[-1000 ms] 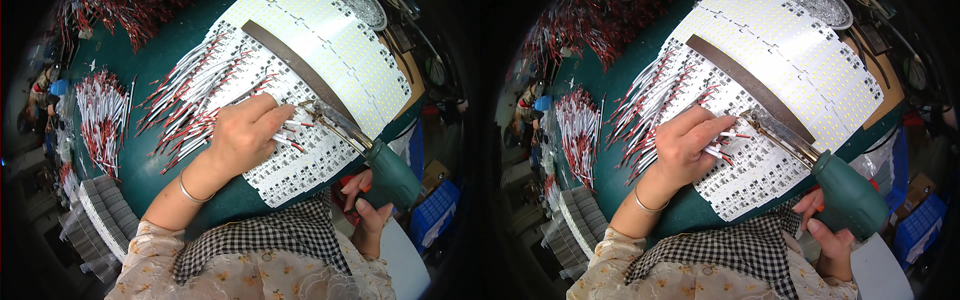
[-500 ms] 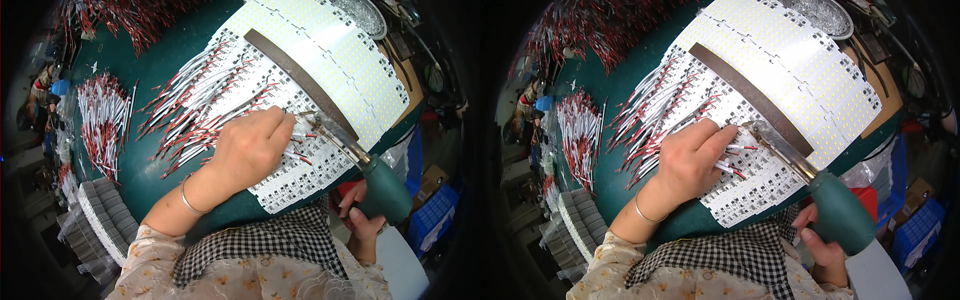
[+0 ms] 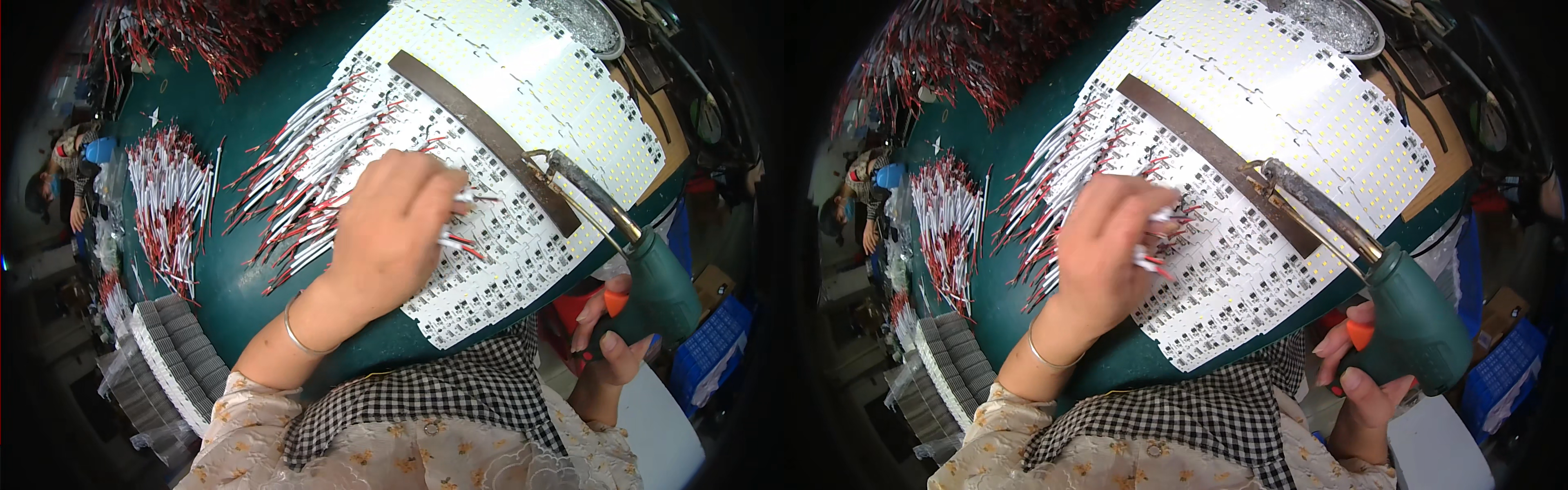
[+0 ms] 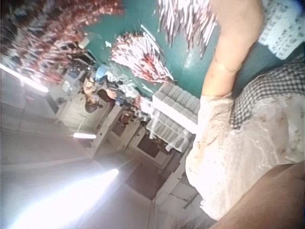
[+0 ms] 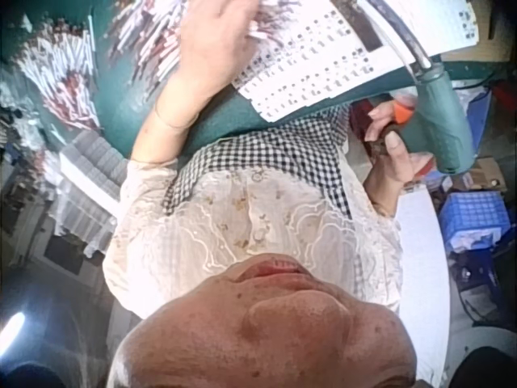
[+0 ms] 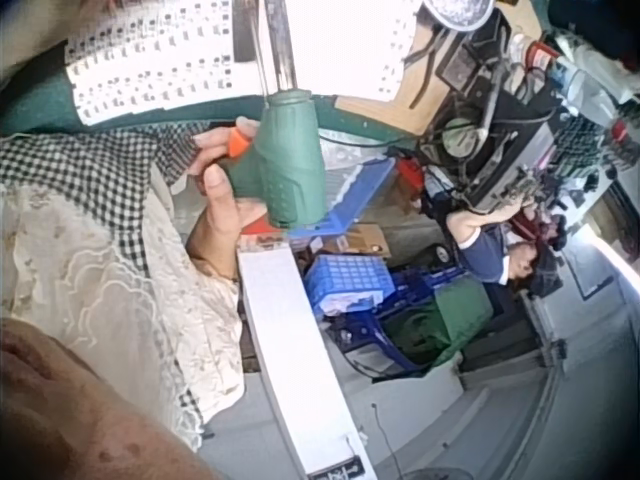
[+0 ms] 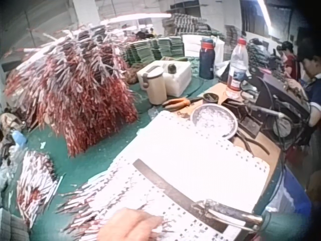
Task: The person positions wires onto LED circuit boards and solders them using a soldering gun, picking up additional wires from the table.
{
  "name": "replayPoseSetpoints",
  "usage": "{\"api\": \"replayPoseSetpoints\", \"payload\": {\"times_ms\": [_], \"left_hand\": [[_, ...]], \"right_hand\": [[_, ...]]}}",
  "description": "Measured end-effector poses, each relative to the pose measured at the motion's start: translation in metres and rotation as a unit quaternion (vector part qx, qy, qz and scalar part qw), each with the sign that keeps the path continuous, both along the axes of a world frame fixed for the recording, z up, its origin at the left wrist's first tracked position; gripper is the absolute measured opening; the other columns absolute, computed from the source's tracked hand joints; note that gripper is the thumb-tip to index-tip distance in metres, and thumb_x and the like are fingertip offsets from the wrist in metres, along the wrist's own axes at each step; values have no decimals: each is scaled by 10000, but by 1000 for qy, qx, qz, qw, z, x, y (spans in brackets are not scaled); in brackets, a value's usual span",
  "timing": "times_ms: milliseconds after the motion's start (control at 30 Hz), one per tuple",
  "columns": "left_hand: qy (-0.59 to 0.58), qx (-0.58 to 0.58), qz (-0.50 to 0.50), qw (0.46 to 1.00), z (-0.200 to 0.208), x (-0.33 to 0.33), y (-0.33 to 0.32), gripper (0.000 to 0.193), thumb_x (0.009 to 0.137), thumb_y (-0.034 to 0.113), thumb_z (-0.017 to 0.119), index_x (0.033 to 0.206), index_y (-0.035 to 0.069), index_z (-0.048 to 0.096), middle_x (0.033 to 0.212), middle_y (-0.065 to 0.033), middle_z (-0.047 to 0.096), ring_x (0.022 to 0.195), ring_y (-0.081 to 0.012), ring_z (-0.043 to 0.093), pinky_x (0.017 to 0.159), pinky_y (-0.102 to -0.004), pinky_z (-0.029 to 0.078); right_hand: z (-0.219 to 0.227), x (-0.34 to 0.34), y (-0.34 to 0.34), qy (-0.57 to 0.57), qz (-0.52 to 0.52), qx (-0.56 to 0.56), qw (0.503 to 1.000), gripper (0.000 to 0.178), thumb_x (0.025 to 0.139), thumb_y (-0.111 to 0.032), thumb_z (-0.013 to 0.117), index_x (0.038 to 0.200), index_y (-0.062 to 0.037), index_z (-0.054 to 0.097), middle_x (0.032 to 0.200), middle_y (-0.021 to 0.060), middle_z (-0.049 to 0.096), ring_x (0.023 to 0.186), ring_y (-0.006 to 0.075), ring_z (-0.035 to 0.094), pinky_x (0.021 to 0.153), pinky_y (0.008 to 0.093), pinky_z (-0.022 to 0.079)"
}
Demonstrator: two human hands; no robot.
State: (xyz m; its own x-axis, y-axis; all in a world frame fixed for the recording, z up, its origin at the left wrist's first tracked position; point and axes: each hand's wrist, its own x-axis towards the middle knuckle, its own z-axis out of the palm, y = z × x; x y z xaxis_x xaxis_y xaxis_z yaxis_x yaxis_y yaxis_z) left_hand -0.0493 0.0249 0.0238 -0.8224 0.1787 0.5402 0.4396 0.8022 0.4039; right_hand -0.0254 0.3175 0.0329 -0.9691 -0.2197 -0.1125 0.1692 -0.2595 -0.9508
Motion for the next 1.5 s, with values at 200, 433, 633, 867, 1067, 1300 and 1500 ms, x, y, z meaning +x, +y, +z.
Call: {"api": "replayPoseSetpoints", "payload": {"times_ms": [200, 433, 633, 867, 1067, 1300, 1500], "left_hand": [[-80, 87, 58, 991, 3, 1, 0, 439, 637, -95, 599, 1059, 25, 602, 845, -82, 579, 692, -216, 611, 502, -328, 476], [-68, -27, 54, 996, -6, 1, 2, 384, 637, -27, 625, 998, 87, 687, 712, -30, 525, 636, -179, 581, 476, -304, 446], [-49, 4, 22, 999, -8, 1, 0, 559, 522, -135, 563, 1016, 75, 718, 677, -63, 545, 541, -182, 539, 450, -300, 427], [-70, 25, 30, 997, -7, -1, 1, 523, 524, -145, 546, 985, 59, 685, 686, -70, 500, 554, -195, 537, 455, -306, 429], [-82, 41, 55, 994, -9, -1, 7, 508, 537, -162, 525, 980, 48, 660, 709, -75, 475, 571, -202, 546, 474, -315, 444], [-102, 54, 51, 992, -6, 0, 9, 518, 534, -166, 519, 988, 41, 657, 714, -79, 466, 579, -209, 544, 487, -322, 447], [-101, 83, 43, 991, -11, 1, 8, 517, 534, -166, 535, 992, 39, 662, 703, -80, 467, 579, -204, 540, 492, -313, 445]], "right_hand": [[-1, -3, 9, 15, 30, -26, 999, 642, 740, -134, 706, 1210, 186, 407, 976, 276, 583, 555, 213, 595, 450, 256, 486], [-1, -3, -2, 21, 3, 18, 1000, 637, 745, -167, 680, 1201, 157, 375, 838, 245, 599, 491, 171, 571, 409, 240, 490], [0, -4, -5, 8, 0, 24, 1000, 642, 738, -172, 686, 1196, 159, 381, 833, 248, 599, 484, 171, 565, 408, 239, 489], [-4, -3, 4, -6, 44, -7, 999, 648, 741, -99, 720, 1244, 161, 404, 1131, 260, 532, 751, 280, 650, 462, 266, 506], [-4, -4, -1, 4, 59, 7, 998, 662, 750, -89, 706, 1273, 152, 378, 1118, 251, 532, 762, 280, 648, 473, 265, 505], [-1, -7, -8, -9, 82, 20, 996, 535, 769, -48, 649, 1233, 102, 427, 1069, 229, 543, 791, 269, 641, 500, 275, 512], [-2, -9, -18, 1, 89, 26, 996, 407, 778, -78, 656, 1099, 82, 462, 965, 217, 562, 736, 238, 629, 475, 252, 500]]}}
